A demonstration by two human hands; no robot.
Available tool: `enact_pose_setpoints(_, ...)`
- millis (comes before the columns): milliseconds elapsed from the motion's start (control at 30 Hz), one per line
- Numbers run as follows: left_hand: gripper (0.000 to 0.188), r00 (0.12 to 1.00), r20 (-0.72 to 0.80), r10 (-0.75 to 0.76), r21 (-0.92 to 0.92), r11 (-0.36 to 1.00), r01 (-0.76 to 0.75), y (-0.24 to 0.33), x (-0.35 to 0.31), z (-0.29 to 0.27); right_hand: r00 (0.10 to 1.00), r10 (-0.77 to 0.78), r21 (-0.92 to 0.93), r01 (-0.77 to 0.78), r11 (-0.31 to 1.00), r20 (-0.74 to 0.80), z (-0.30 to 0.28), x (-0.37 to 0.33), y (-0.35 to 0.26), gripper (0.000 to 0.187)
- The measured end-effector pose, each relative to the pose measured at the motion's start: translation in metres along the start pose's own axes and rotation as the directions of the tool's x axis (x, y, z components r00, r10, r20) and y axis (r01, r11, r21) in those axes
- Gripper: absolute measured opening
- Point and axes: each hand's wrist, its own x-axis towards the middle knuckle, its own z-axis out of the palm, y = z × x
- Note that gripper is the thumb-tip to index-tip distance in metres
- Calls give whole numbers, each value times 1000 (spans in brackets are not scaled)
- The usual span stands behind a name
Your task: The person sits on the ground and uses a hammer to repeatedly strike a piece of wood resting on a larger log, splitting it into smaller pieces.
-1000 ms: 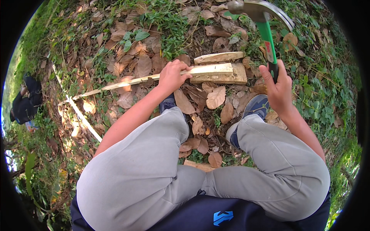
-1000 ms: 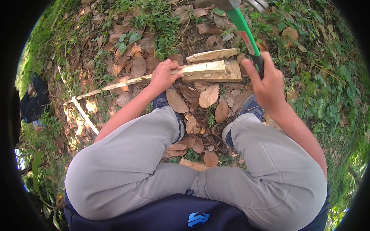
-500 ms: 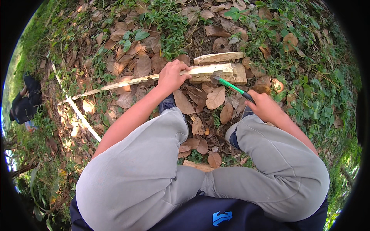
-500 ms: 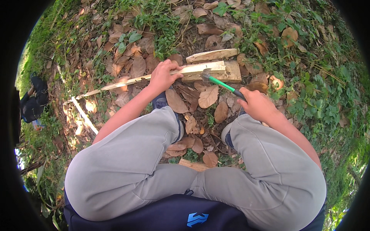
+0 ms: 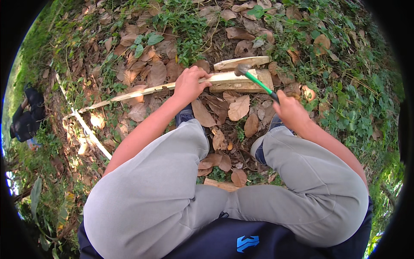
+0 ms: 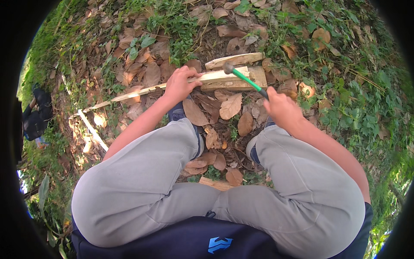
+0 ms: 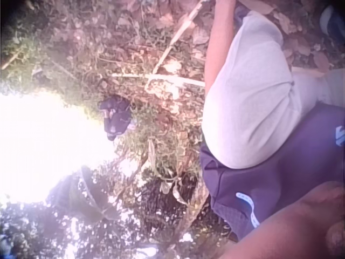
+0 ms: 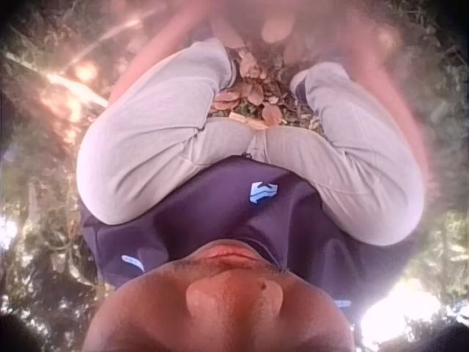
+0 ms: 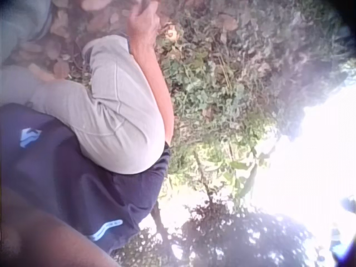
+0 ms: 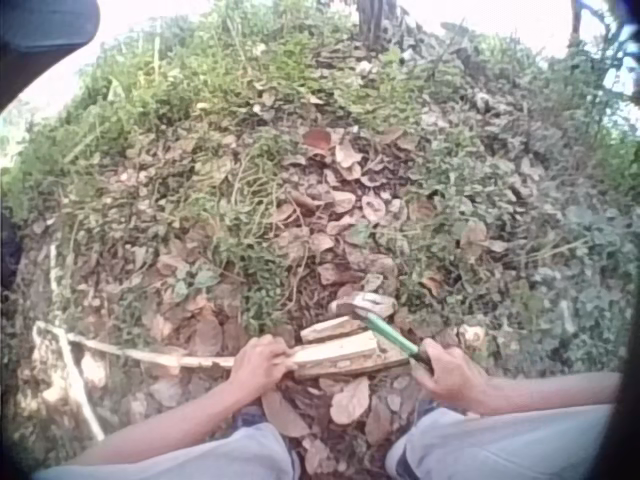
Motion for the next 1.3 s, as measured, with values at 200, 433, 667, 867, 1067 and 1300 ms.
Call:
enact_pose_setpoints(200,29,1000,-11,-23,14,1000,23,-4,-4,-4,970,123,-114,-101,988,208,-3,3,-18,31)
enact_pose_setpoints(433,28,1000,-10,-4,6,1000,4,0,-2,-4,947,144,99,-179,979,286,-39,24,-11,27)
enact_pose_setpoints(667,28,999,11,-38,13,999,38,-4,-5,-6,980,-80,182,114,977,-181,-93,29,-57,30)
enact_pose_setpoints(867,27,1000,-9,-6,-3,1000,6,-2,-2,-2,992,-112,-60,108,992,-60,-8,14,9,26)
enact_pose_setpoints(1067,29,1000,-3,-24,6,1000,24,-3,-4,-4,957,135,-136,-103,985,255,-3,14,-5,28)
enact_pose_setpoints(1300,29,1000,-3,-24,-2,1000,24,1,-4,-6,945,31,-32,-22,999,326,-43,30,-6,30)
